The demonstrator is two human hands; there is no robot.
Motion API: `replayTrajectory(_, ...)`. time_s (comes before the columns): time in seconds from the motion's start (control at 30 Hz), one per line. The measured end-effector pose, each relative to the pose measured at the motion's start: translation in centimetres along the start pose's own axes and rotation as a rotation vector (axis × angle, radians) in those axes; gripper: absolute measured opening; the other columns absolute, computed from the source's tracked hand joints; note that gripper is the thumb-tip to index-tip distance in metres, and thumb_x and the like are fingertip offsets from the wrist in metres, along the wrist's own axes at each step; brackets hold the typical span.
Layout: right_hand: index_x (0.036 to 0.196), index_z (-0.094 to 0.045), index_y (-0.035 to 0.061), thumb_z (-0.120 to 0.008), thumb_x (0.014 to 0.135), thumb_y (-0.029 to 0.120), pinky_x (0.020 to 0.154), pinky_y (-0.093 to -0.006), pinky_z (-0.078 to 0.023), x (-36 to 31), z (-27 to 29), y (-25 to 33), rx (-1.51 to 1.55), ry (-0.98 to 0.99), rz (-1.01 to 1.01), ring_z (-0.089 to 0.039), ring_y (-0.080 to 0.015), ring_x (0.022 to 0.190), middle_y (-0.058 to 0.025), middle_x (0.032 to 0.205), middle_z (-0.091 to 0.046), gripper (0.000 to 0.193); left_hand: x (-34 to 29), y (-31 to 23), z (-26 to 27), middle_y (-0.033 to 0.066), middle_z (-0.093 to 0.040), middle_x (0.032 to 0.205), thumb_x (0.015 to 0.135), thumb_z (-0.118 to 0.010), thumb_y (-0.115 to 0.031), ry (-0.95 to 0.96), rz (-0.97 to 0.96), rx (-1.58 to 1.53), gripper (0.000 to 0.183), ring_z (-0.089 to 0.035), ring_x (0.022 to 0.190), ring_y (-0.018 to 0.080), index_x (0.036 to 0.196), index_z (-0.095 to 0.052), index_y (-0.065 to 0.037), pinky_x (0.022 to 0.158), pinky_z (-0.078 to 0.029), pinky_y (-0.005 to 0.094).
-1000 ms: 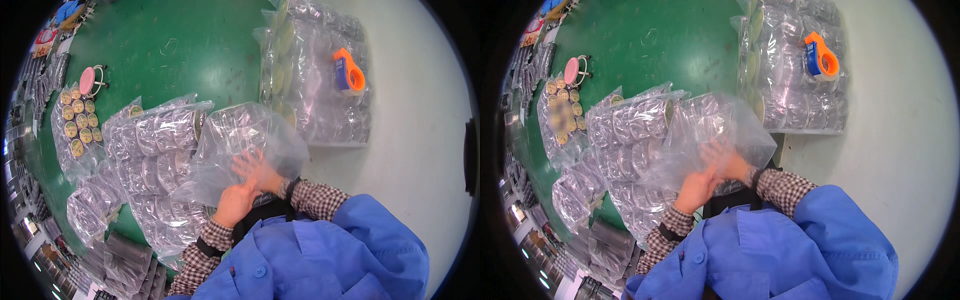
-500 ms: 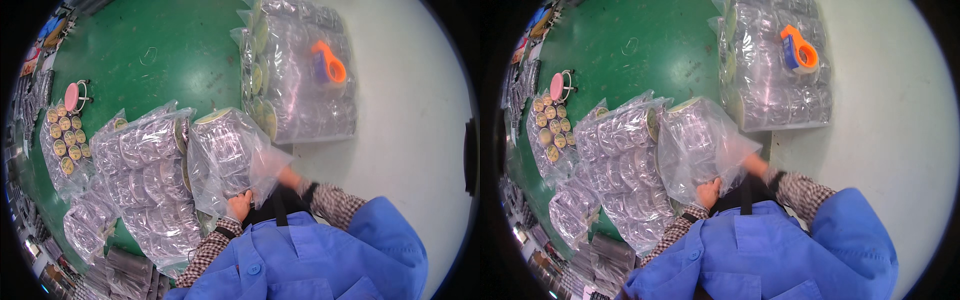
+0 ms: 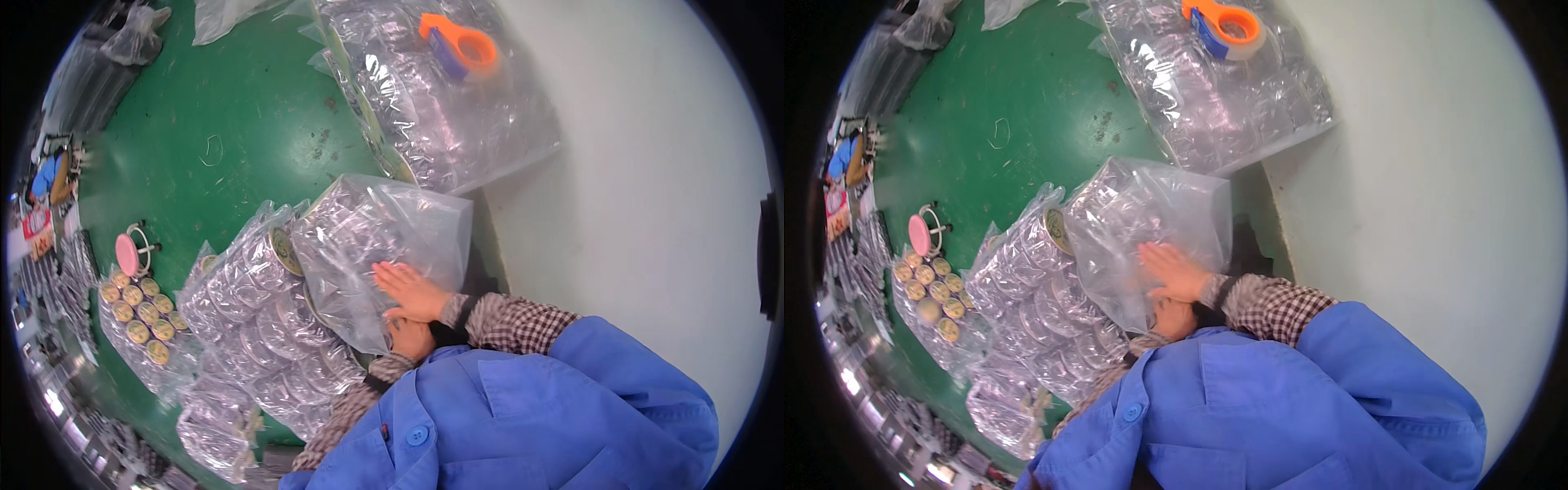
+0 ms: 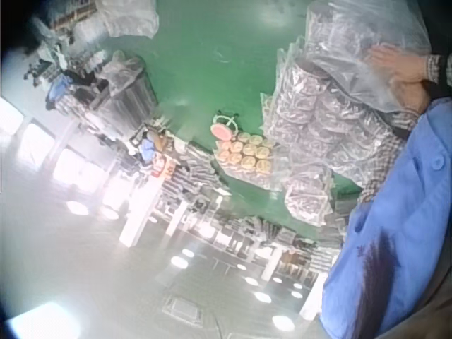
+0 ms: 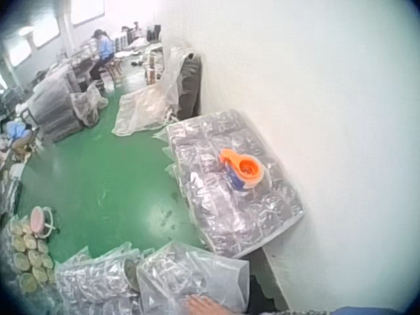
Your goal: The person repeatedly places stacks of round, labeled items into clear plastic bags, folds the tops, and seals them with a handheld tape dispenser. Sealed packages are stacked on the floor to the right.
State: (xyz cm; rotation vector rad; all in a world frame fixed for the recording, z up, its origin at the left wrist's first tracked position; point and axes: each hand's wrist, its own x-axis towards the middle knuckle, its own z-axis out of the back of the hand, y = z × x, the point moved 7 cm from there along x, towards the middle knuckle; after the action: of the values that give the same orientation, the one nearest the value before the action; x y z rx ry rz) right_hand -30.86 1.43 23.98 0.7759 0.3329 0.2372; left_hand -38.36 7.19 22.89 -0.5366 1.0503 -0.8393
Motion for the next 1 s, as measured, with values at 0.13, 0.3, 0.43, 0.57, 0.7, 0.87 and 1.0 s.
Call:
replayTrajectory(0.13,0.148,-0.031,0.0049,-0.057,0.086,0.052,0.119,-0.0449,-0.013,-4.3,-3.3,-2.5,-0.148,0.089,-0.095,-0.014,-0.028,0.147,-0.0097,0.159,-0.018,0.082,1.8,1.0,14.6,0.0161,-0.062,0.12,0.089,-0.062,-0.015,0.098,0.272,-0.882,0.045,-0.059,0.113,0.0249,0.13,-0.052,0.0,0.095,-0.047,0.0368)
replayTrajectory(0.3,0.15,-0.031,0.0156,-0.054,0.088,0.056,0.117,-0.05,-0.012,-7.3,-4.4,-0.6,-0.191,0.092,-0.129,-0.013,-0.0262,0.147,-0.0031,0.16,-0.019,0.078,14.7,7.4,26.0,0.0147,-0.066,0.104,0.069,-0.079,-0.016,-0.481,-0.328,0.655,0.061,-0.063,0.093,0.0358,0.125,-0.055,-0.01,0.085,-0.05,0.0417)
replayTrajectory(0.43,0.147,-0.037,0.0162,-0.057,0.088,0.051,0.116,-0.0521,-0.015,-8.2,-4.9,-0.7,-0.154,0.024,-0.135,-0.011,-0.0268,0.148,-0.0033,0.159,-0.02,0.072,18.7,7.6,23.3,0.0133,-0.069,0.094,0.068,-0.08,-0.018,0.202,-0.082,0.597,0.043,-0.066,0.081,0.032,0.109,-0.066,-0.017,0.076,-0.054,0.0381)
replayTrajectory(0.57,0.148,-0.035,0.0178,-0.056,0.089,0.05,0.116,-0.0529,-0.015,-7.7,-4.4,-1.5,-0.168,-0.001,-0.123,-0.013,-0.0273,0.147,-0.0032,0.159,-0.021,0.07,11.7,-4.5,19.7,0.0114,-0.069,0.105,0.071,-0.076,-0.015,0.114,-0.687,0.045,0.04,-0.066,0.086,0.0328,0.11,-0.069,-0.017,0.077,-0.054,0.0398)
replayTrajectory(0.7,0.14,-0.047,0.0139,-0.055,0.091,0.049,0.114,-0.0511,-0.023,-9.1,-3.8,-2.1,-0.161,0.014,-0.149,-0.018,-0.0319,0.146,-0.007,0.157,-0.025,0.061,3.2,3.9,15.7,0.0061,-0.067,0.118,0.074,-0.071,-0.014,0.347,-0.605,0.342,0.049,-0.053,0.125,0.0202,0.122,-0.066,-0.026,0.11,-0.033,0.0504)
replayTrajectory(0.87,0.129,-0.056,0.0074,-0.066,0.083,0.042,0.108,-0.047,-0.036,-4.9,-1.3,-2.2,0.026,0.521,-0.216,-0.022,-0.0352,0.144,-0.0182,0.154,-0.026,0.059,-3.0,10.2,11.5,-0.0006,-0.061,0.13,0.09,-0.059,-0.03,0.356,-0.179,0.54,0.036,-0.019,0.146,0.0239,0.125,-0.064,-0.025,0.114,-0.009,0.0645)
replayTrajectory(1.0,0.147,-0.03,0.0094,-0.075,0.076,0.035,0.115,-0.0505,-0.023,-1.5,0.9,-0.7,-0.225,0.321,0.074,-0.015,-0.0385,0.145,-0.0227,0.156,-0.016,0.088,-6.4,3.7,13.3,0.0023,-0.061,0.129,0.097,-0.051,-0.038,-0.041,0.079,0.04,0.037,-0.014,0.148,0.0254,0.129,-0.06,-0.024,0.113,-0.008,0.0667)
